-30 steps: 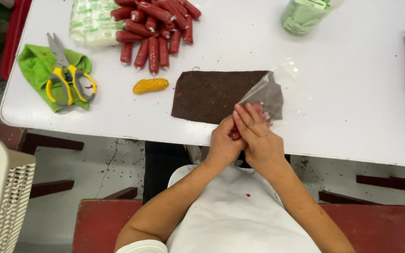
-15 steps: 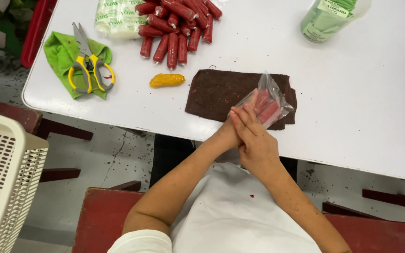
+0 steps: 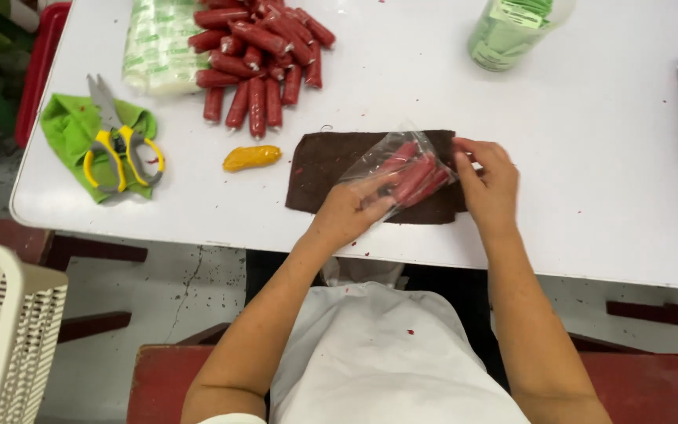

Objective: The person is manually counting and placing small red sausages into plastic bags on a production table.

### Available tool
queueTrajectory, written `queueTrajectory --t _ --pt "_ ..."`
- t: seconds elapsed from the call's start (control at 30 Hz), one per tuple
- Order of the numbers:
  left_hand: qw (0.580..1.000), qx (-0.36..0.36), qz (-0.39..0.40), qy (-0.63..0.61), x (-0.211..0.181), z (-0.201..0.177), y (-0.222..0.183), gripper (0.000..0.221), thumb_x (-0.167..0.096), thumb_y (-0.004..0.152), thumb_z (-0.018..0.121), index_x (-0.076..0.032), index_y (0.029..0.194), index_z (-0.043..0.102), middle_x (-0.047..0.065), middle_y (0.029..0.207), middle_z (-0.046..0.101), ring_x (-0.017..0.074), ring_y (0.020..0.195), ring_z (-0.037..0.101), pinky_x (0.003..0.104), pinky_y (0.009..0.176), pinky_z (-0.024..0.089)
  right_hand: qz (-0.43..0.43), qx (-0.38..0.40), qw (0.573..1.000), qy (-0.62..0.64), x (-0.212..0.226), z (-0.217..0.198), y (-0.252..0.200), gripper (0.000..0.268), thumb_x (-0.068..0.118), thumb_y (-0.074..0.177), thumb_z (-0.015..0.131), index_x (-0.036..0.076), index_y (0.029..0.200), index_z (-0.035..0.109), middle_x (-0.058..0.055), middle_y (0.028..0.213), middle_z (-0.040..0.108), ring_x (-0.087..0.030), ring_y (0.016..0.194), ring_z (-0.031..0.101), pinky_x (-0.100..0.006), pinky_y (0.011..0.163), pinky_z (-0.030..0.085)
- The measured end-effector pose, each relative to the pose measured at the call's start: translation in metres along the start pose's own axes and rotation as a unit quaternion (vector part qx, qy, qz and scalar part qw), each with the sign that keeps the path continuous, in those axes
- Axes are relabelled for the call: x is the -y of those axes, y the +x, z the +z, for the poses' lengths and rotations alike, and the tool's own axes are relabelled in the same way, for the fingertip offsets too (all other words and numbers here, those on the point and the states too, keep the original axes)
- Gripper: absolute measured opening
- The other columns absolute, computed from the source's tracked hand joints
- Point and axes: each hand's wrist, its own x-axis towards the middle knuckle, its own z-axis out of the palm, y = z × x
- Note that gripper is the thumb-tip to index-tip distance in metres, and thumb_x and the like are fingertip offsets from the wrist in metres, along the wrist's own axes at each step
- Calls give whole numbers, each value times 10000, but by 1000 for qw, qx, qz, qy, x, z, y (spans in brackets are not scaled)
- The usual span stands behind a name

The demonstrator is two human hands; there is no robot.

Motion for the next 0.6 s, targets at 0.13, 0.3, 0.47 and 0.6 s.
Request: queueTrajectory --t 0.13,0.3,0.47,0.6 --pt "987 -46 15 150 0 22 8 444 -457 885 716 -266 1283 673 83 940 767 289 897 739 432 813 595 123 2 988 90 4 25 -9 164 214 1019 686 194 1152 781 -59 969 703 -221 943 677 -347 840 557" --pt "980 -100 -47 163 -11 6 23 233 -370 924 610 -218 1073 708 39 831 731 273 807 726 386 743 587 127 23 985 114 4 19 -13 204 237 980 746 184 1175 775 -47 955 713 -199 952 679 -351 891 541" --pt "977 -144 23 155 -21 -4 21 327 -472 921 672 -247 1155 715 6 954 773 246 822 746 366 728 608 113 37 984 131 11 18 -10 189 252 1033 661 171 1162 773 -45 945 731 -207 972 688 -351 928 522" --pt "966 -195 45 162 -31 -1 29 229 -344 867 733 -148 983 706 82 909 754 308 781 732 406 688 593 146 42 968 199 11 16 -10 203 216 1015 681 124 1173 768 -78 925 717 -165 864 660 -317 826 542"
